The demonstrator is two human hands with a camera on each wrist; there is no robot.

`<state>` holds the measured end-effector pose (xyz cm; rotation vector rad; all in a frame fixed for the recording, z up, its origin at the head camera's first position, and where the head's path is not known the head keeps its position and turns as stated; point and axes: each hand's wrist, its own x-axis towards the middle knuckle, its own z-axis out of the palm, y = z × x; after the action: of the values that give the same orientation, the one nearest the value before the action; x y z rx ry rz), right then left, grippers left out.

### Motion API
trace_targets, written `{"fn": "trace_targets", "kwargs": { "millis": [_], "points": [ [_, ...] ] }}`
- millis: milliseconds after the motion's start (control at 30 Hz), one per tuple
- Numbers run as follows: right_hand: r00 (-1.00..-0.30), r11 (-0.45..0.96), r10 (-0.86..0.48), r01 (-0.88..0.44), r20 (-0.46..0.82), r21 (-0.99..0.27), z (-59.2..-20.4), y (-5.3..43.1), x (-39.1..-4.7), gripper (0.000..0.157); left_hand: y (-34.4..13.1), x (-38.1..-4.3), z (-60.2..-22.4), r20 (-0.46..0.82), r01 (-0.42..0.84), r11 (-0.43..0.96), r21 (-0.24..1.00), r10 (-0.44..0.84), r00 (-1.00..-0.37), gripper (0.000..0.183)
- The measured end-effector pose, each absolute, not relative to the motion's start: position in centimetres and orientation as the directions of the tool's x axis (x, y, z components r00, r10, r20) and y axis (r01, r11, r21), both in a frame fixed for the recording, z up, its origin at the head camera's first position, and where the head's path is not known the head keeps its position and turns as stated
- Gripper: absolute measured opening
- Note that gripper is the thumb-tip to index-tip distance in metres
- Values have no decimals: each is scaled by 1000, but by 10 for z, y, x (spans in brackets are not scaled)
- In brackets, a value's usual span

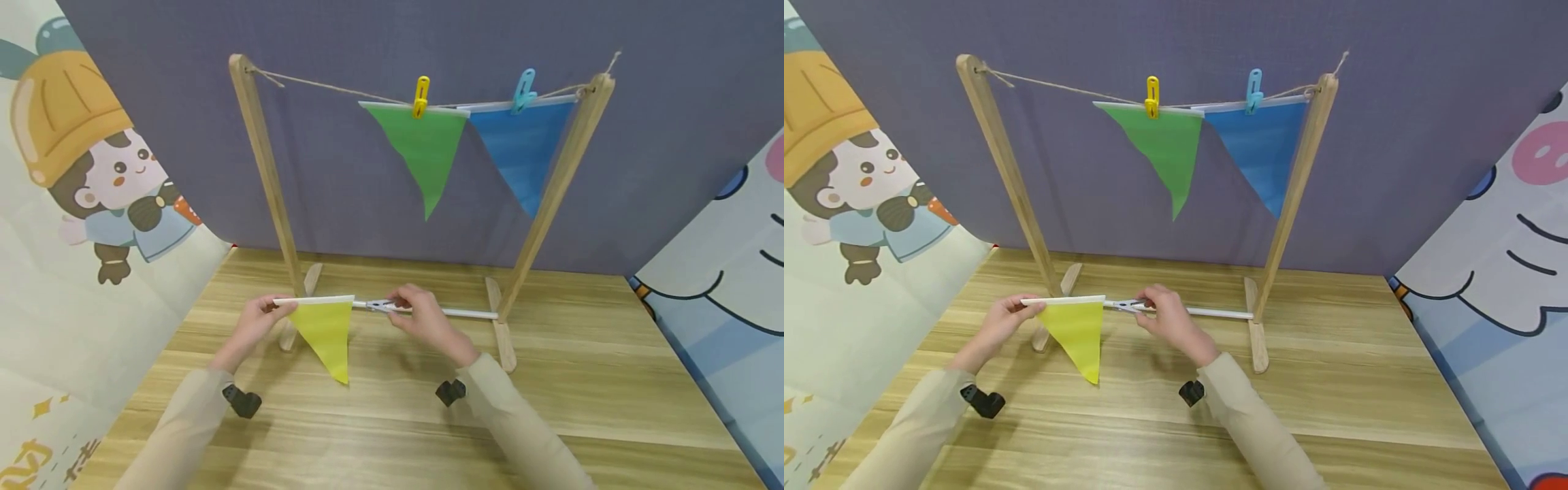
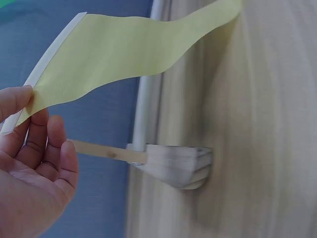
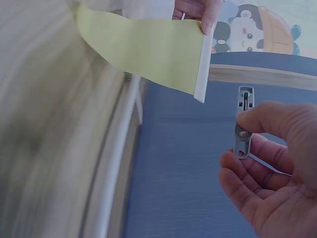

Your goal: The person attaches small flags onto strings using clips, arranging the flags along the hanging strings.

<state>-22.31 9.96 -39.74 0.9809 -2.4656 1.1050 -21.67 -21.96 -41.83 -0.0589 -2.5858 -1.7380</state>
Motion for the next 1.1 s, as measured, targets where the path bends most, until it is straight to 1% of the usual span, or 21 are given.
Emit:
{"fn": "trace_targets", "kwargs": {
  "millis": [200,467,700,900,1000,1100],
  "points": [
    [-728,484,-474,-685,495,-545,-380,95,-228,23,-224,-217,-404,80,82,304,949,21,-997,38],
    [-713,491,-499,-701,493,-517,-359,89,-234,24,-224,-222,-387,137,130,311,942,-1,-991,34],
    [-695,495,-489,-719,527,-488,-341,89,-238,24,-221,-227,-373,193,176,342,923,-16,-981,32],
    [-677,498,-489,-734,550,-461,-325,90,-241,24,-216,-231,-361,250,240,297,924,4,-968,30],
    [-672,502,-490,-738,555,-450,-315,92,-243,24,-213,-233,-356,271,263,281,923,11,-962,24],
    [-668,505,-497,-742,554,-441,-306,93,-244,23,-211,-235,-349,289,282,268,921,12,-957,10]
  ]
}}
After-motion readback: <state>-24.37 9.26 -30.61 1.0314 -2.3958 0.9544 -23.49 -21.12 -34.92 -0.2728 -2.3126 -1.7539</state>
